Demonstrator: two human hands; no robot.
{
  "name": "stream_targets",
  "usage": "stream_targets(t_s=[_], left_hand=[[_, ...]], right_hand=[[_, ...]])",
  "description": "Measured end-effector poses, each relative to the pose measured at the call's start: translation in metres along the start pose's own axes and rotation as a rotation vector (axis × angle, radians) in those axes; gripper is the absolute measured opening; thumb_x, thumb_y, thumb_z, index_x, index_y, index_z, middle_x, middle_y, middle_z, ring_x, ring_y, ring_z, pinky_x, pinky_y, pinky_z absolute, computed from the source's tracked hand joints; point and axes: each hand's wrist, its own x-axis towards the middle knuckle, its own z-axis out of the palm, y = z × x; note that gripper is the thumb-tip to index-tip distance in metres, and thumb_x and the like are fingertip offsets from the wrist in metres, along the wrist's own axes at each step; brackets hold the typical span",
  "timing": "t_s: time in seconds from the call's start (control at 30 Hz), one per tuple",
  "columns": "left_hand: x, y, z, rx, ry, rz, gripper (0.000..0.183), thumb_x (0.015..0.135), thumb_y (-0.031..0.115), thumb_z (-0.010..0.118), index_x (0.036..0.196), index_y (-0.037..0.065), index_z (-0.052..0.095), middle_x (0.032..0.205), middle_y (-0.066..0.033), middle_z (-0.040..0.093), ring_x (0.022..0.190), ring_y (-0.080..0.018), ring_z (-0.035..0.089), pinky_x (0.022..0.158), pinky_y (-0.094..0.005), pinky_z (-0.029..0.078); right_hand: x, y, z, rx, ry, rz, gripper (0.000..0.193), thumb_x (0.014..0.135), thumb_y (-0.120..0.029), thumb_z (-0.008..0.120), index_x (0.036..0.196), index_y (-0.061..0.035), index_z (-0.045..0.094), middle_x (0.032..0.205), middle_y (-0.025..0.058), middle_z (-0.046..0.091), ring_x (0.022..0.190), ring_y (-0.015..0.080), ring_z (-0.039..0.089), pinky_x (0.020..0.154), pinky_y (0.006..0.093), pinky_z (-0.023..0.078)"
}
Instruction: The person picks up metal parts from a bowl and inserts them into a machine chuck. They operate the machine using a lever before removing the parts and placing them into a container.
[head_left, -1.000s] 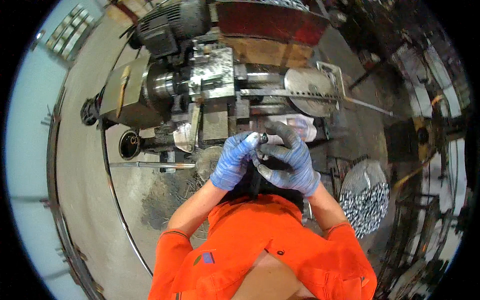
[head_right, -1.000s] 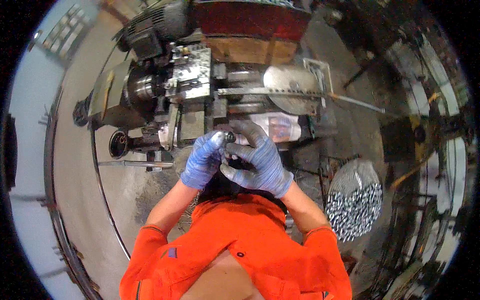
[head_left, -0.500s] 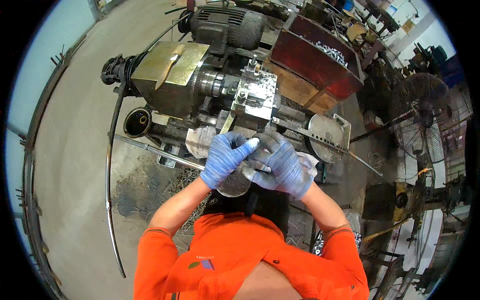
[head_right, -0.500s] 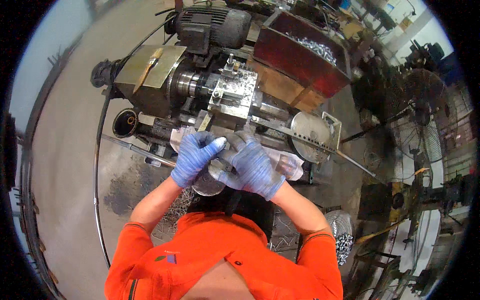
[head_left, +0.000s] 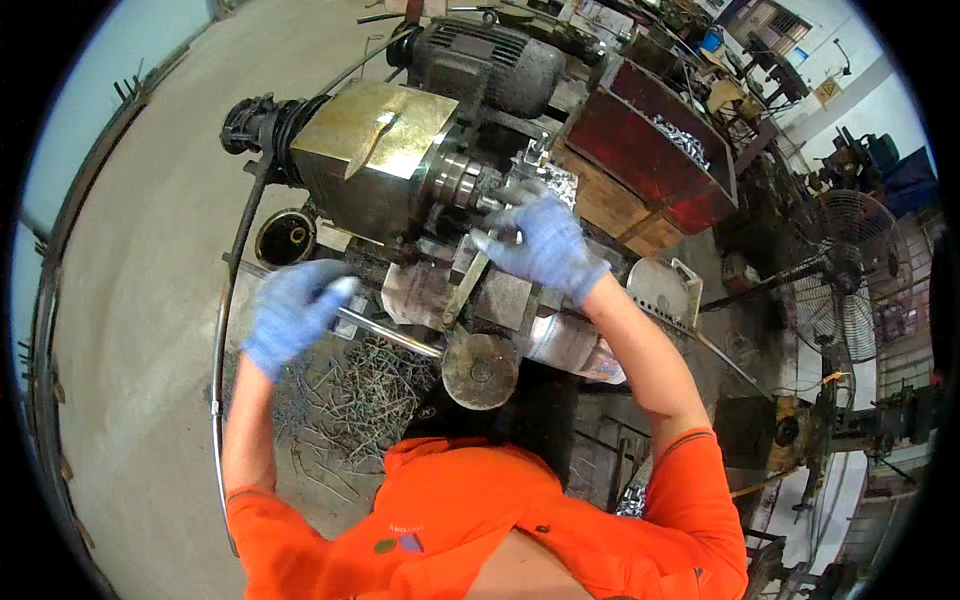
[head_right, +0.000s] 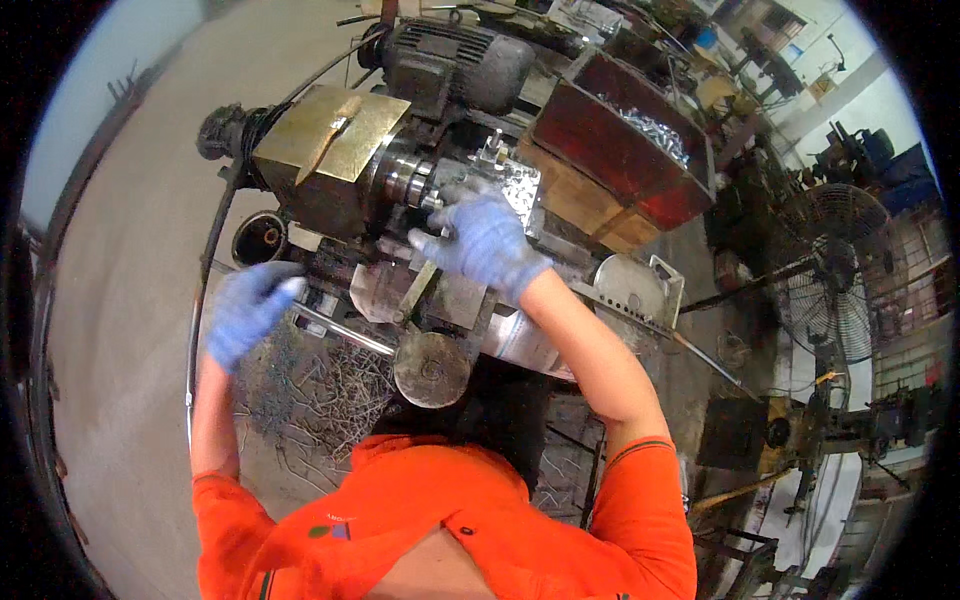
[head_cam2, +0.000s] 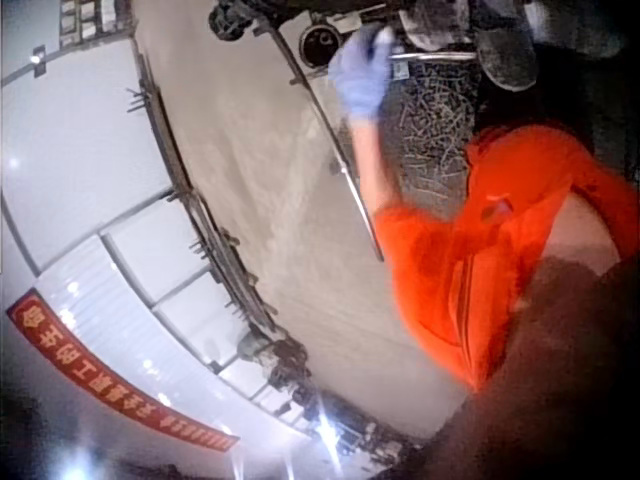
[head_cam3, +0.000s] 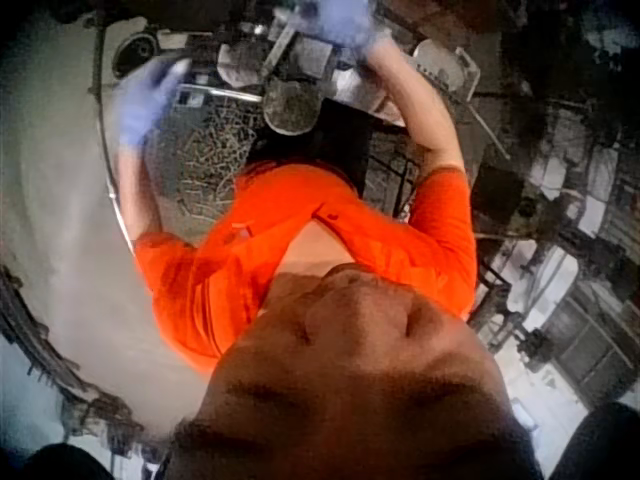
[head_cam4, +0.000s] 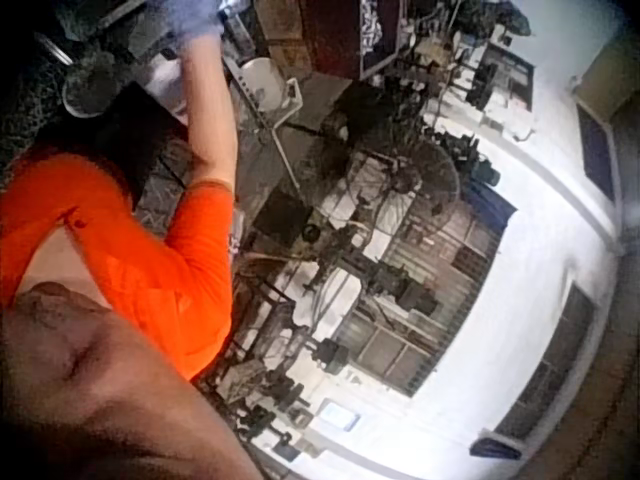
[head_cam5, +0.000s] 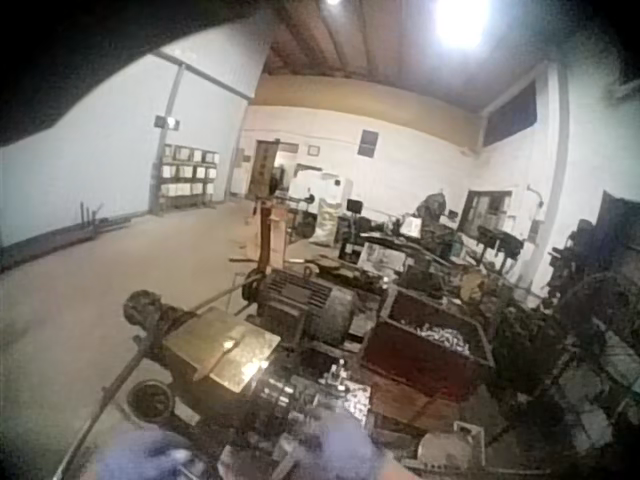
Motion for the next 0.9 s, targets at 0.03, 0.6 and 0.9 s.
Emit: stream_targets(t_s=[0.03,0.6,0.9], left_hand=[[-0.012,-0.017,-0.011,0.168,0.191,0.069,0.027,0.081,0.029,0.061,0.095,0.006,0.065,0.077,-0.0117,0.064,0.069,-0.0273,0.062,0.065,-0.0366,0.048],[-0.105,-0.145,-0.031,0.591,0.169,-0.557,0.040,0.081,0.042,0.058,0.100,0.007,0.062,0.080,-0.0177,0.064,0.077,-0.0349,0.061,0.069,-0.0438,0.047],[-0.104,-0.147,-0.029,0.602,0.174,-0.561,0.042,0.079,0.044,0.058,0.100,0.007,0.062,0.080,-0.0186,0.063,0.078,-0.0356,0.061,0.070,-0.0440,0.047]], right_hand=[[0.009,0.007,0.003,-0.021,-0.075,0.042,0.041,0.076,-0.046,0.058,0.084,-0.0070,0.070,0.089,0.0185,0.063,0.092,0.0317,0.057,0.088,0.0393,0.042],[0.048,0.028,0.035,-0.149,-0.268,0.170,0.055,0.072,-0.055,0.055,0.074,-0.0020,0.068,0.072,0.0204,0.063,0.074,0.0334,0.061,0.076,0.0403,0.047],[0.055,0.030,0.046,-0.050,-0.259,0.212,0.057,0.068,-0.050,0.064,0.082,0.0052,0.062,0.082,0.0253,0.060,0.080,0.0358,0.060,0.077,0.0394,0.047]])
